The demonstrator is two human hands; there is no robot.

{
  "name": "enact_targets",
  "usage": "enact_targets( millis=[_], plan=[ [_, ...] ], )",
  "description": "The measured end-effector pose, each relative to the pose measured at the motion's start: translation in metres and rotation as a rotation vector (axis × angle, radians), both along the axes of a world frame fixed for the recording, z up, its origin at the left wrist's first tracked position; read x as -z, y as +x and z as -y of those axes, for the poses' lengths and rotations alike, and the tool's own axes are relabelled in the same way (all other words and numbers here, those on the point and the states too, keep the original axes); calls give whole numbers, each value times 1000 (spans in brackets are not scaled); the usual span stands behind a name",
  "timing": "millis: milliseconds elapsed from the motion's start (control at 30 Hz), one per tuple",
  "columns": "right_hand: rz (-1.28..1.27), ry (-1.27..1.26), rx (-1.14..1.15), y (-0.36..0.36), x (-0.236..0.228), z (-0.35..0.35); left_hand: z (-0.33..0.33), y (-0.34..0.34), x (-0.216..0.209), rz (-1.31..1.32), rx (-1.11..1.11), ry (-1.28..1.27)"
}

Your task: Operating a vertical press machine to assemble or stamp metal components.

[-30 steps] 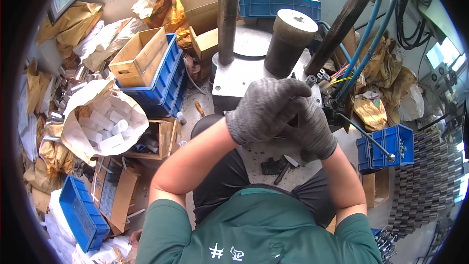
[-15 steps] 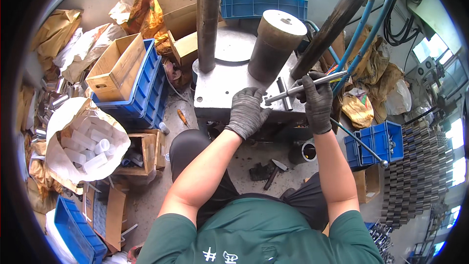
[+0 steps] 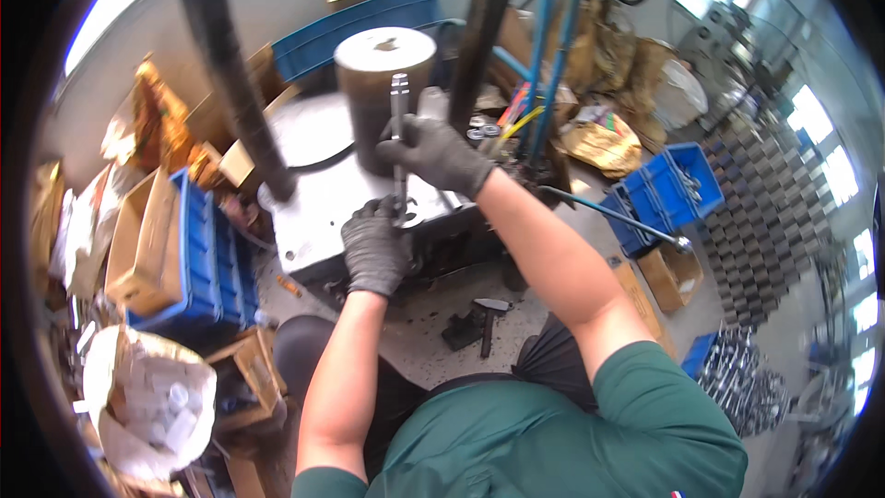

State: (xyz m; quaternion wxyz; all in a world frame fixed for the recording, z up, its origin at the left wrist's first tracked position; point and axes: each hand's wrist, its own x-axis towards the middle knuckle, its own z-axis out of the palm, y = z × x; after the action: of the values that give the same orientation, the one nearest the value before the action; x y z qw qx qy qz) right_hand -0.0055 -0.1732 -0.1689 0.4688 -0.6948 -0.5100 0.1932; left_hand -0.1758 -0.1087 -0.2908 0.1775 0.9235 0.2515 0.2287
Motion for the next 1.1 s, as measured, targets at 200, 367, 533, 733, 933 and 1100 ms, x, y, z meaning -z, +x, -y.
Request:
enact_targets(
  millis=[200, 367, 533, 733, 933, 1100],
  plan=[
    [-115, 120, 112, -2, 8, 23, 0, 7, 3, -61, -12, 151],
    [256, 73, 146, -24, 2, 13, -7, 7, 0, -125, 68, 173],
    [221, -74, 230, -17, -7, -1, -9, 7, -7, -92, 183, 208],
    [168, -30, 133, -6, 3, 9, -16, 2, -7, -73, 266, 235],
    [268, -66, 176, -22, -1, -4, -9, 3, -7, -119, 157, 266],
    [134, 38, 199, -15, 12, 10, 5, 13, -27, -79, 176, 155]
  ],
)
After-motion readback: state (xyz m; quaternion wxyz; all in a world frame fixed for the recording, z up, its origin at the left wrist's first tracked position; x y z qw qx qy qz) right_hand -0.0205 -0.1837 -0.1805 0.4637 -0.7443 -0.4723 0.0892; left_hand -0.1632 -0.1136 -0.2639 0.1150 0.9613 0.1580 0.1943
